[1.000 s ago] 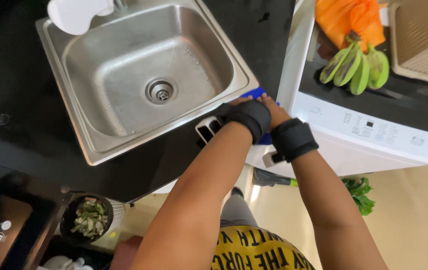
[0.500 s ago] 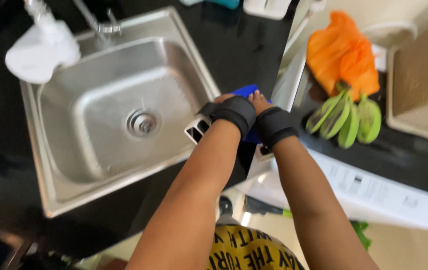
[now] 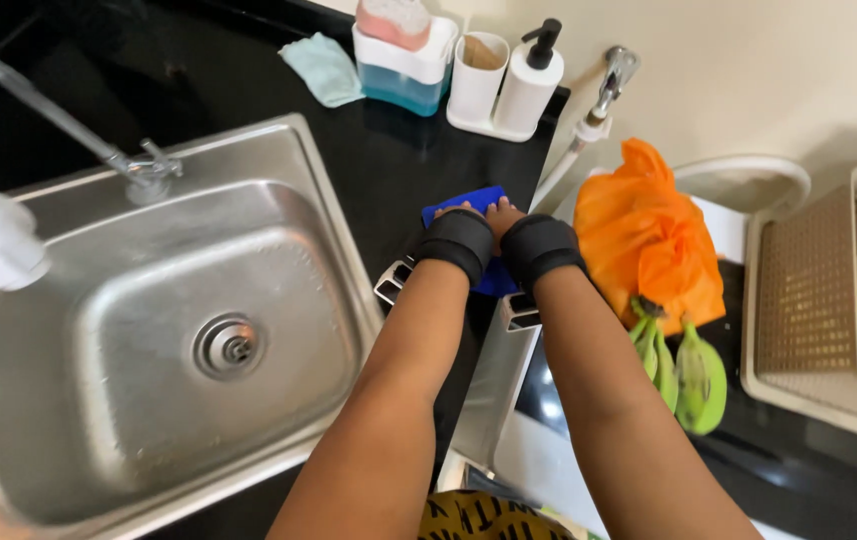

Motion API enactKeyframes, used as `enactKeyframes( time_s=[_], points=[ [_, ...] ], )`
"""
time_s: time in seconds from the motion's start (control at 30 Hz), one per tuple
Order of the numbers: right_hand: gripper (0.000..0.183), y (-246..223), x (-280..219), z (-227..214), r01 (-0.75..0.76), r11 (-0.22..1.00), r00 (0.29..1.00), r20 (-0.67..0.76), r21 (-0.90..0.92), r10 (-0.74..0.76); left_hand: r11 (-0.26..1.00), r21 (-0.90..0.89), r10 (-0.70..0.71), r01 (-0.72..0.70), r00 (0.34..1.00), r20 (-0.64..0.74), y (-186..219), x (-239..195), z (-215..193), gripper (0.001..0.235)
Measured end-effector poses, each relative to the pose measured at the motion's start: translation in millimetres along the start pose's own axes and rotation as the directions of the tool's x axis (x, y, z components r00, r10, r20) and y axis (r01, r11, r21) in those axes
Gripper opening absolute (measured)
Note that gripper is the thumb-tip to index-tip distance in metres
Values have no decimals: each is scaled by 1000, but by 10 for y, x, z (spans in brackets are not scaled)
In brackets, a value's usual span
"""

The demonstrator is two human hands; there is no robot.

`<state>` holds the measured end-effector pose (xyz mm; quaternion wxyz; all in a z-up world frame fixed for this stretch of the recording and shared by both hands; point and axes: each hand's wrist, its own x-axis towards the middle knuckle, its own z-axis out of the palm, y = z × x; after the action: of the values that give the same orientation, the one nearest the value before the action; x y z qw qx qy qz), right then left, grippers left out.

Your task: Cleaning the kitchen countertop, induction cooker surface, and sink area using a blue cloth.

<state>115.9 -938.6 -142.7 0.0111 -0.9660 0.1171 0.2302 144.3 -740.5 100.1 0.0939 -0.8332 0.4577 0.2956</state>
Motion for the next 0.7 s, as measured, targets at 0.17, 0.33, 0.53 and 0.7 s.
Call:
enactKeyframes(
  time_s=[0.17,0.33,0.53,0.7],
  points=[
    [92,524,438,-38,12,998,1000,-27,-66,-14,999,-42,3,-2,1000,12,57,701,-57,79],
    [105,697,582,-286,-103,995,995,9,-1,103,997,-75,-8,8,1000,-3,8,1155,-152,80],
    [79,894,733,-207,-33,999,994,-107,-20,31,996,-90,-13,10,999,-33,-2,1976,87,80],
    [83,889,738,-133,-69,998,997,-22,8,69,974,-215,-84,75,996,-33,9,2170,264,79]
  ],
)
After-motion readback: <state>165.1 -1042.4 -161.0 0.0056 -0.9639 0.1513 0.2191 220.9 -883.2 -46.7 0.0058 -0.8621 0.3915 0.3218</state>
